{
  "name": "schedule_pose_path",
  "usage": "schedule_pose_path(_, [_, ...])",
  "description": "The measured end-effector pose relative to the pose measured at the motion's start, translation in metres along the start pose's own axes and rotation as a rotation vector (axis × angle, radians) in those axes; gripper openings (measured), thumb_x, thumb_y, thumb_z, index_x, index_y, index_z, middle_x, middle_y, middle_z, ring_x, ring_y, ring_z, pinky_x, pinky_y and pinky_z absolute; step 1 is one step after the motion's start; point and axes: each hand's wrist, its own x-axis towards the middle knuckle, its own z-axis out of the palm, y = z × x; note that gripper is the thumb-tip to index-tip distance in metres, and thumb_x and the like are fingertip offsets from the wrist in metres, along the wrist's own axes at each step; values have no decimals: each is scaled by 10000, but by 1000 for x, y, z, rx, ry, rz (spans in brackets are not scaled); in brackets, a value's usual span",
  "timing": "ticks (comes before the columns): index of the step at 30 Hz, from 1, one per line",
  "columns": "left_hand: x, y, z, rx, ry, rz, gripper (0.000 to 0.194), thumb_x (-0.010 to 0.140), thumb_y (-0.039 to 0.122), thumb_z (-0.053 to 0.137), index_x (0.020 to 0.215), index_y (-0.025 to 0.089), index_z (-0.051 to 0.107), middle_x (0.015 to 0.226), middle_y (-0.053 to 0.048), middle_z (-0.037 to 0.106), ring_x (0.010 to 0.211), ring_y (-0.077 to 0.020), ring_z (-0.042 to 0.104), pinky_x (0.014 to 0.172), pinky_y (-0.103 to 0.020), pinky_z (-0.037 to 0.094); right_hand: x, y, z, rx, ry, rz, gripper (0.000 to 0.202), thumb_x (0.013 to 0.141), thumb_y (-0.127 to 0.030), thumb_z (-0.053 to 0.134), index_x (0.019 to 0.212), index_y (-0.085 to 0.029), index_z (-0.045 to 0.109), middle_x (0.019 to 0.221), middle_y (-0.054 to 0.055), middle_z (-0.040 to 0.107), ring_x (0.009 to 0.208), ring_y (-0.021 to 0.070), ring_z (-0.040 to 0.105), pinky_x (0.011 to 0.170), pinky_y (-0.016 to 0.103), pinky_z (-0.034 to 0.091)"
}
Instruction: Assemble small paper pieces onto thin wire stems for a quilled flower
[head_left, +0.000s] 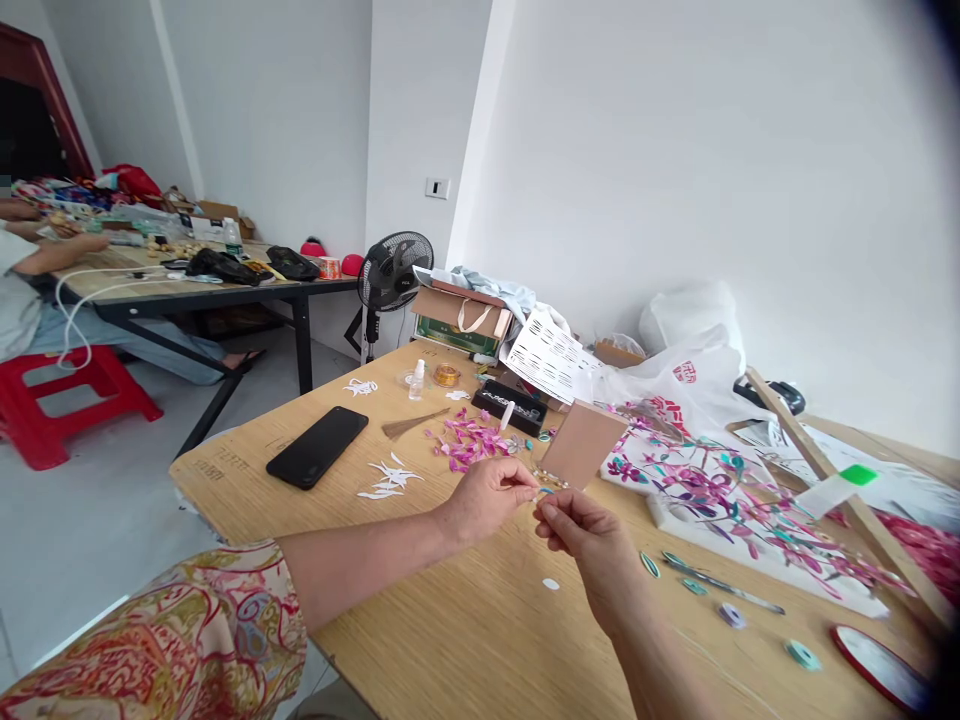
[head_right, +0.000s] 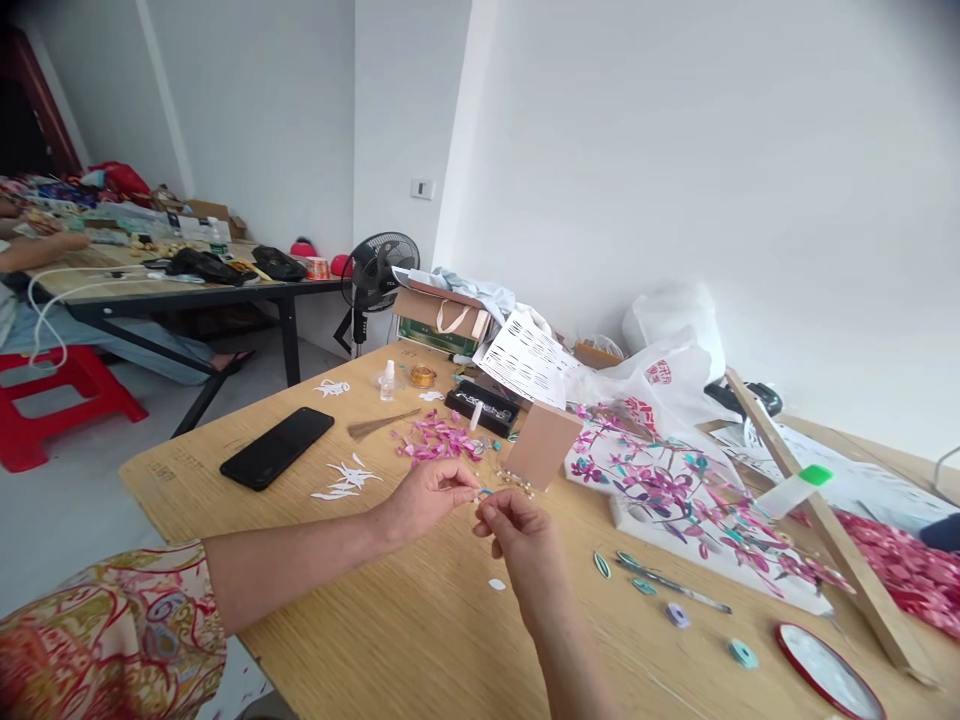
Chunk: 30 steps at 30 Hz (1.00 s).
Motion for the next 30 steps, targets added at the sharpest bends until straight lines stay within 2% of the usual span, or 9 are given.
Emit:
schedule_pose_path(4, [1,-3,0,-11,32,-14,49,681,135,530,647,119,562,621,13,545,626,-97,493,630,-215,384,-1,1,5,103,36,35,245,522,-365,695,605,-163,584,509,-19,535,479,96,468,457,216,348])
schedule_pose_path(11, [0,-6,0,15,29,-15,80,695,166,535,652,114,578,628,2,565,641,-103,511,648,-218,400,-4,9,14,237,105,13,264,592,-357,684,720,-165,556,494,-52,489,426,54,373,411,179,266])
schedule_pose_path(15, [-2,-7,2,22,13,-1,98,700,175,524,661,111,588,647,-8,577,658,-113,523,657,-224,407,-4,16,18,321,167,-13,251,597,-346,685,698,-167,541,474,-68,466,408,39,335,395,164,226])
schedule_pose_path(30, [-3,-15,-1,120,-6,-27,131,705,202,534,724,117,632,717,-27,621,707,-131,552,682,-232,418,-4,22,22,372,192,-4,234,581,-328,703,658,-170,547,470,-77,474,412,29,330,392,148,227])
